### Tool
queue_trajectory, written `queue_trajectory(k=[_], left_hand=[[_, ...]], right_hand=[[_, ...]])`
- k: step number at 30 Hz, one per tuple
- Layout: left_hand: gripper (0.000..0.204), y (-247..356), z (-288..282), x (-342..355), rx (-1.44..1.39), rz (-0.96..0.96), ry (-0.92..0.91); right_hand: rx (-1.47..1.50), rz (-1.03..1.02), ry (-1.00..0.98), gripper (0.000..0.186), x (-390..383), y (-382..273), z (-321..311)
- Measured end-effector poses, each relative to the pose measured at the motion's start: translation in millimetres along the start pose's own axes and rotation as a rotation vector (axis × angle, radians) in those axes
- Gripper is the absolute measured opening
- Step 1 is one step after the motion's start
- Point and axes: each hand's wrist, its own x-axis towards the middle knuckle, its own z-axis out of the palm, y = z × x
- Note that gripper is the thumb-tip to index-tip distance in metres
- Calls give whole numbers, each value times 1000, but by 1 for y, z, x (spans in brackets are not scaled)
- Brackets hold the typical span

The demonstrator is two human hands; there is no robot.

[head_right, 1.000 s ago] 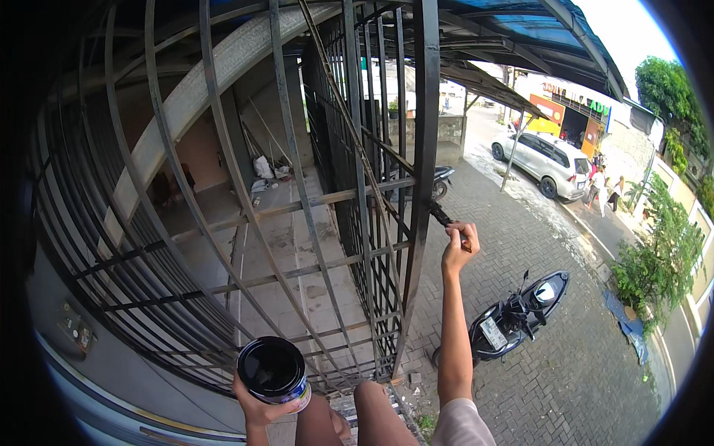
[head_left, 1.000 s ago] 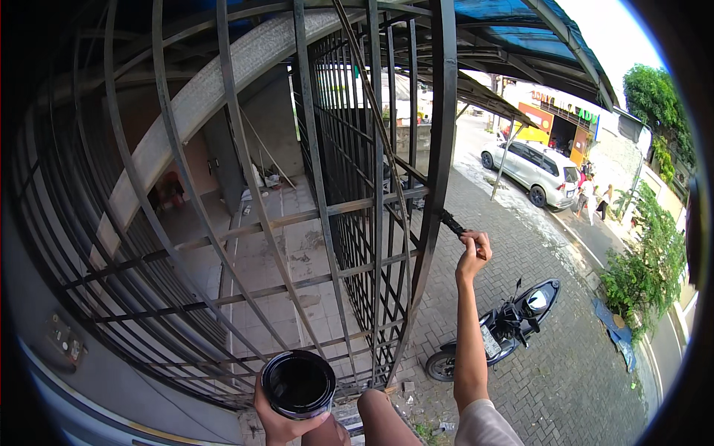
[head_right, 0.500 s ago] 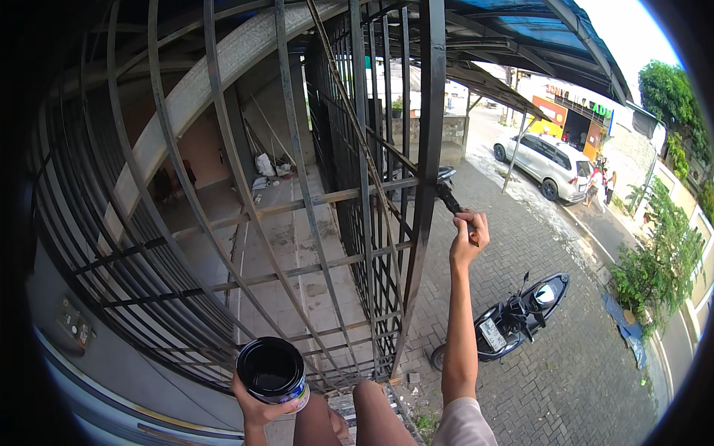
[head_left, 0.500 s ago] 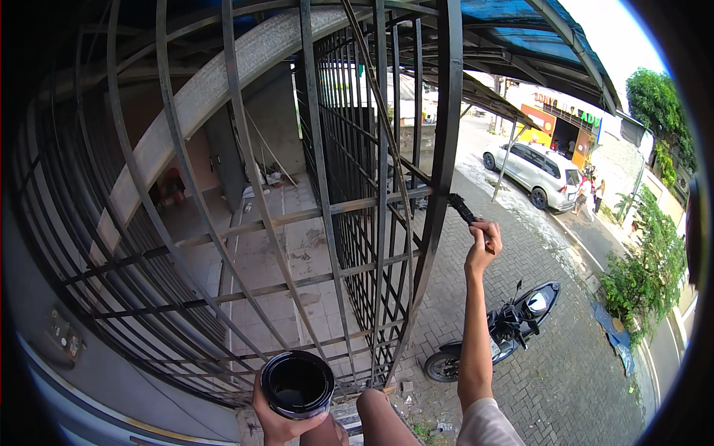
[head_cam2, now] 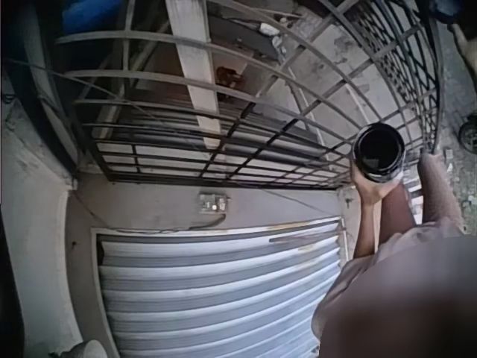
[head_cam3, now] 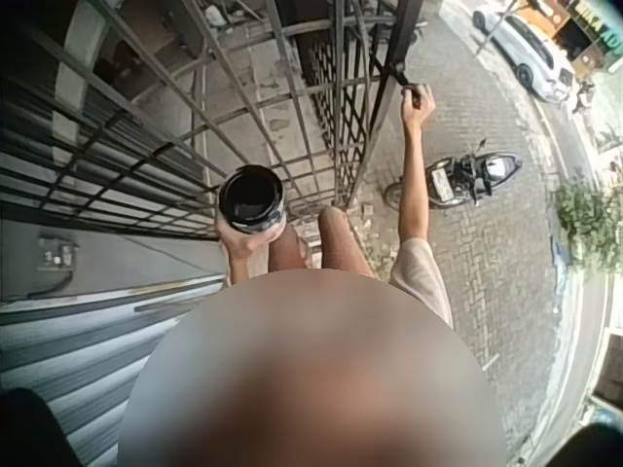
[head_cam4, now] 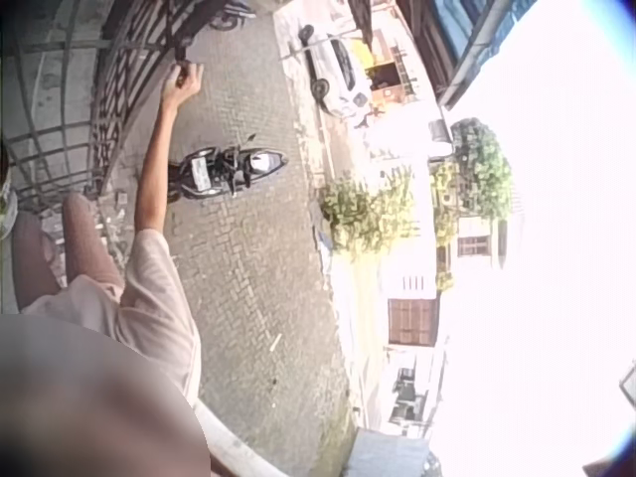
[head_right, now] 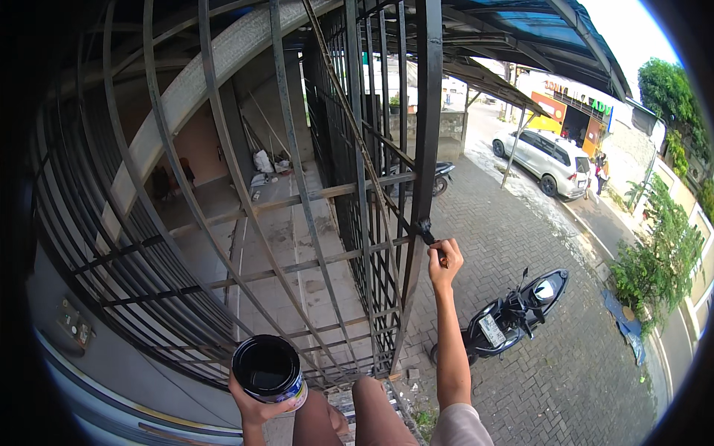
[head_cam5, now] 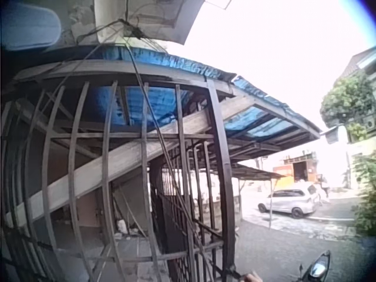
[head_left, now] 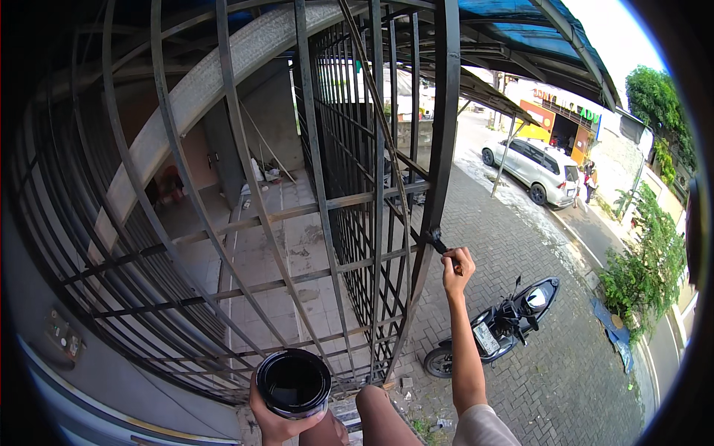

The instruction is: The person paints a metal security gate with black paint using a paint brush.

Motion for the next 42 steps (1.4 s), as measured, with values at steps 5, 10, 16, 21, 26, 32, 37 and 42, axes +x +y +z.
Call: queue_trajectory(k=[5, 10, 16, 21, 26, 32, 37, 42], left_hand=[[87, 2, 3, 0, 24, 6, -23], [87, 9, 8, -1, -28, -54, -1], [83, 7, 33, 2, -113, -3, 65], [72, 23, 66, 19, -311, -34, -11], [75, 24, 95, 26, -335, -1, -177], [77, -4, 120, 21, -332, -20, -270], [77, 3, 114, 25, -294, 28, -320], [77, 3, 108, 24, -323, -14, -283]], right_hand=[[-279, 150, -199, 6, -40, 28, -13], [-34, 32, 71, 3, 30, -28, 9], [2, 23, 101, 4, -23, -12, 16], [-196, 292, -96, 1, -75, 34, -3], [-69, 148, 69, 1, 1, -11, 9], [76, 21, 126, 4, -4, -10, 16], [-101, 146, -42, 2, -62, 24, 11], [-164, 325, -16, 4, -32, 17, 5]])
